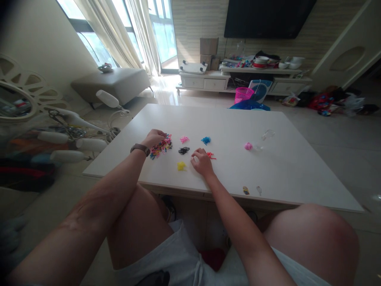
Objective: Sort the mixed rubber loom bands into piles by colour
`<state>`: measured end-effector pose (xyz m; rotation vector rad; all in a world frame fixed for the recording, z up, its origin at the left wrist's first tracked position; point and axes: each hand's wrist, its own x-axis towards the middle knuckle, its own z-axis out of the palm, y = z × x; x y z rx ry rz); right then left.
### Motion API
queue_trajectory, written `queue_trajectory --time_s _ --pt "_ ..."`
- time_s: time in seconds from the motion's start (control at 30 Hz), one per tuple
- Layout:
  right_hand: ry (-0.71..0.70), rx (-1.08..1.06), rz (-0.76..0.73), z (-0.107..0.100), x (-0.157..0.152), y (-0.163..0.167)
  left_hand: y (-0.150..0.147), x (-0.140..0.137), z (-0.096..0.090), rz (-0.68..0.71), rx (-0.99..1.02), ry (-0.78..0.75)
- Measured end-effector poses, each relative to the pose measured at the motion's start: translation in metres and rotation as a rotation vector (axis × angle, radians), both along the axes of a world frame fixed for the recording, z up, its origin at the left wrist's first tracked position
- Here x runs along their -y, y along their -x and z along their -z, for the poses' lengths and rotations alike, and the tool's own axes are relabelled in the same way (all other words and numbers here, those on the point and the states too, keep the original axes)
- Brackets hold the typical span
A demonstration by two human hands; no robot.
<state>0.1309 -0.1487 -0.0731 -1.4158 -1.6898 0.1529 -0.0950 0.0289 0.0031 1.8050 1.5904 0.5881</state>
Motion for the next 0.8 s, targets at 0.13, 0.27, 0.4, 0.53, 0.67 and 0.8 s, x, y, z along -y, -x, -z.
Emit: queue_trajectory --time_s 0.13,0.27,0.4,0.53,0.67,0.8 --pt "0.009 -0.005 0.000 0.001 -0.001 0.000 0.013 0.004 -0.001 -0.036 -0.020 0.022" --pt "0.009 -0.009 0.002 0.003 -0.001 -0.001 0.021 0.004 0.001 0.008 -0.065 0.053" --pt "0.007 -0.006 0.001 0.003 -0.002 -0.001 0.021 0.002 0.009 0.128 -0.103 0.102" --pt "0.011 -0.002 0.006 0.002 -0.002 -0.001 0.014 -0.001 0.017 0.187 -0.141 0.084" --pt "0.018 0.000 0.007 0.002 -0.001 -0.001 0.006 -0.001 0.020 0.155 -0.254 0.108" --pt "0.020 -0.003 0.004 0.002 -0.001 -0.001 0.002 -0.001 0.022 0.129 -0.272 0.109"
